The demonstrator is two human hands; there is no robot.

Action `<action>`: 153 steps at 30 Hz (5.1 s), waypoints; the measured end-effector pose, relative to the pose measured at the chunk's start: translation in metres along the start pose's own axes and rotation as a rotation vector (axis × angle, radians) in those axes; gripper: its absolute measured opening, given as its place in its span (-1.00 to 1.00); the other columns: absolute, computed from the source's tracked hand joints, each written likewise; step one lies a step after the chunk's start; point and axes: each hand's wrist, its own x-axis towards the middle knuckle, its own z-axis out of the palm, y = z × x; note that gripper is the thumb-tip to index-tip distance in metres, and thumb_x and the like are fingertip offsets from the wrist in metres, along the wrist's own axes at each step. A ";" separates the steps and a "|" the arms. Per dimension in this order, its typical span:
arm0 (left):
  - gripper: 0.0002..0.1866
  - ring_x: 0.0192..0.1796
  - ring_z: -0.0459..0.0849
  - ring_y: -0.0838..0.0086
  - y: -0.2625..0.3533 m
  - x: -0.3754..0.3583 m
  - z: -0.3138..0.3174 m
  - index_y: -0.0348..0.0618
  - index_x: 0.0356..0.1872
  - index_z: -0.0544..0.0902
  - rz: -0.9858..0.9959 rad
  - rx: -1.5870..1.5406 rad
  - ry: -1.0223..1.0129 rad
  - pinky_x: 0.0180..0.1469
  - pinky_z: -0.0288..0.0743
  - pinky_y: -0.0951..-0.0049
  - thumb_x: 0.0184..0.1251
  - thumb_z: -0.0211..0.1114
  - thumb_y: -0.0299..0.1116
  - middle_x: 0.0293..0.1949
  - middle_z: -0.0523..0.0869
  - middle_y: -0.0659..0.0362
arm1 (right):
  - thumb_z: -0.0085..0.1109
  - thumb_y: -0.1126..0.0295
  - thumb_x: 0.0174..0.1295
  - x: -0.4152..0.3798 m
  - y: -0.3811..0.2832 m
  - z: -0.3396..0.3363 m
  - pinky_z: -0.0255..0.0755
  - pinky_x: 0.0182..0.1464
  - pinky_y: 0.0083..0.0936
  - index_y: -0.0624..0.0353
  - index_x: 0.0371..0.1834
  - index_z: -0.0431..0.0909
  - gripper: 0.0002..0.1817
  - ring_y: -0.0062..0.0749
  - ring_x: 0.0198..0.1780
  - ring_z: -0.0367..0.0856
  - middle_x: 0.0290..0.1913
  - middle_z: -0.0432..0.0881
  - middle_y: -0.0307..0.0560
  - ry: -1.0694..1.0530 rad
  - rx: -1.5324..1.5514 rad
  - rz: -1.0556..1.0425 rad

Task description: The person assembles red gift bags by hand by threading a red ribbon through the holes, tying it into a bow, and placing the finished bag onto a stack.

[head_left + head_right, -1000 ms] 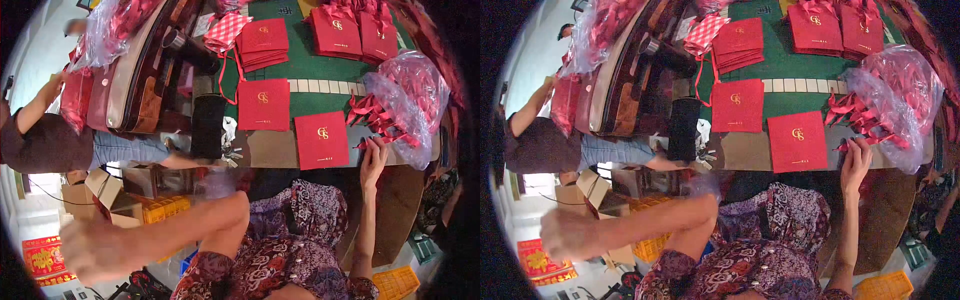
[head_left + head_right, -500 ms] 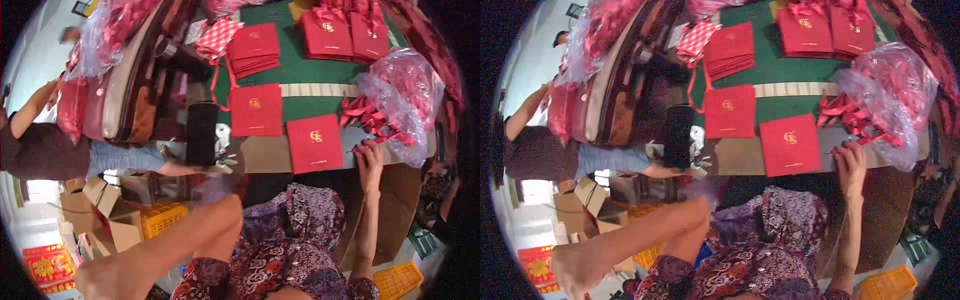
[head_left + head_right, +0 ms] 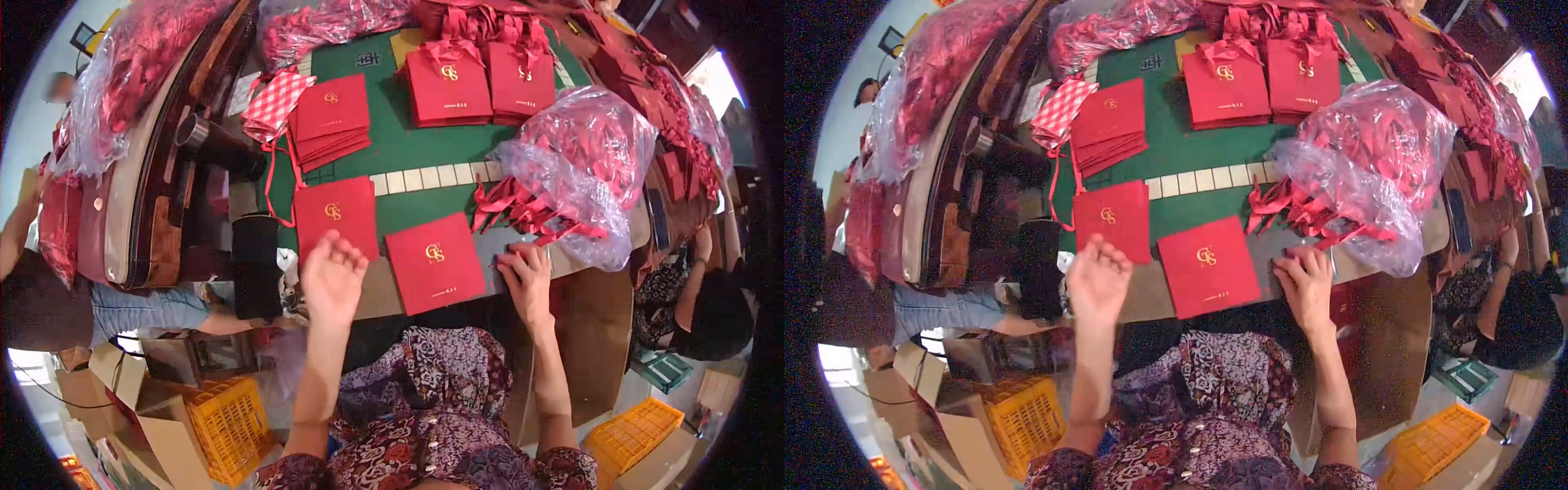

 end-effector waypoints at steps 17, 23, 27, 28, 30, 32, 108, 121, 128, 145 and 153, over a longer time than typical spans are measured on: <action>-0.27 0.55 0.16 -0.11 -0.094 -0.028 -0.022 -0.02 0.46 0.41 0.553 2.052 -0.677 0.52 0.03 -0.20 0.29 0.36 -0.03 0.51 0.26 -0.12 | 0.28 0.49 0.30 0.035 -0.069 0.026 0.55 -0.26 -0.17 0.21 -0.15 0.54 -0.86 0.09 -0.26 0.66 -0.22 0.63 0.07 -0.001 0.428 0.156; -0.34 0.45 0.26 -0.09 -0.077 -0.018 -0.014 -0.14 0.40 0.45 0.632 2.035 -0.561 0.41 0.17 -0.11 0.34 0.33 -0.07 0.44 0.33 -0.14 | 0.29 0.47 0.30 0.021 -0.058 0.035 0.52 -0.34 -0.17 0.18 -0.18 0.55 -0.89 0.06 -0.35 0.64 -0.27 0.60 0.05 0.002 0.357 0.212; -0.34 0.41 0.31 -0.04 -0.076 -0.001 0.002 -0.31 0.36 0.43 0.614 2.119 -0.461 0.40 0.21 -0.01 0.35 0.31 -0.11 0.36 0.41 -0.13 | 0.36 0.40 0.27 0.018 -0.055 0.035 0.50 -0.38 -0.22 0.15 -0.19 0.58 -0.85 -0.03 -0.39 0.62 -0.31 0.58 0.01 0.031 0.329 0.188; -0.34 0.39 0.33 -0.03 -0.077 0.003 0.002 -0.31 0.35 0.43 0.588 2.121 -0.456 0.39 0.21 -0.01 0.34 0.32 -0.10 0.33 0.44 -0.12 | 0.40 0.37 0.25 0.017 -0.057 0.035 0.51 -0.38 -0.23 0.14 -0.21 0.61 -0.83 -0.07 -0.40 0.63 -0.31 0.58 -0.02 -0.001 0.345 0.268; -0.33 0.31 0.38 0.01 -0.080 0.008 0.004 -0.31 0.33 0.45 0.630 2.143 -0.464 0.35 0.24 0.00 0.29 0.37 -0.12 0.21 0.50 -0.07 | 0.41 0.37 0.24 0.016 -0.057 0.037 0.51 -0.38 -0.25 0.15 -0.21 0.61 -0.83 -0.10 -0.41 0.63 -0.31 0.58 -0.03 -0.012 0.315 0.237; -0.31 0.21 0.42 0.06 -0.080 0.009 0.010 -0.30 0.31 0.48 0.606 2.161 -0.484 0.31 0.25 0.03 0.22 0.43 -0.14 0.09 0.51 -0.03 | 0.42 0.37 0.23 0.015 -0.054 0.041 0.52 -0.40 -0.29 0.16 -0.24 0.64 -0.84 -0.15 -0.42 0.64 -0.31 0.60 -0.05 0.024 0.297 0.167; -0.80 -0.26 0.59 0.32 -0.059 0.013 0.046 -0.01 -0.30 0.60 0.470 1.777 -0.853 0.02 0.29 0.24 0.13 0.48 -0.33 -0.45 0.58 0.23 | 0.19 0.44 0.36 0.041 -0.034 0.029 0.46 -0.04 -0.58 0.35 -0.24 0.70 -0.82 -0.63 -0.16 0.58 -0.25 0.67 -0.20 -0.585 1.169 0.460; -0.76 -0.21 0.64 0.29 -0.053 0.008 0.042 -0.07 -0.31 0.60 0.330 1.837 -0.680 0.05 0.31 0.28 0.11 0.51 -0.33 -0.39 0.67 0.23 | 0.04 0.34 0.52 0.039 -0.012 0.009 0.52 0.00 -0.40 0.32 -0.14 0.69 -0.72 -0.31 -0.11 0.69 -0.17 0.70 0.02 -0.364 0.807 0.357; -0.75 -0.18 0.68 0.25 -0.050 0.029 0.054 -0.08 -0.28 0.59 0.349 1.818 -0.589 0.05 0.33 0.25 0.14 0.50 -0.29 -0.33 0.69 0.21 | 0.32 0.38 0.33 0.021 -0.007 -0.022 0.48 0.00 -0.38 0.32 -0.15 0.63 -0.80 -0.27 -0.09 0.64 -0.18 0.68 0.00 -0.457 0.786 0.147; -0.56 0.07 0.61 0.49 -0.134 -0.046 0.004 -0.27 0.24 0.34 -0.071 0.891 -0.307 0.05 0.56 0.45 0.38 0.19 -0.63 0.02 0.58 0.11 | 0.11 0.64 0.14 0.046 -0.088 -0.020 0.50 -0.04 -0.13 0.29 0.05 0.59 -0.64 0.12 -0.06 0.54 -0.15 0.52 0.17 -0.315 0.379 0.029; -0.55 0.16 0.60 0.03 -0.084 -0.032 0.038 -0.26 0.20 0.47 0.454 1.489 -0.496 0.20 0.52 0.14 0.25 0.20 -0.63 0.22 0.54 -0.13 | 0.17 0.61 0.05 0.042 -0.100 -0.021 0.44 -0.10 -0.16 0.26 -0.09 0.54 -0.70 0.07 -0.13 0.50 -0.17 0.48 0.10 -0.319 0.162 -0.096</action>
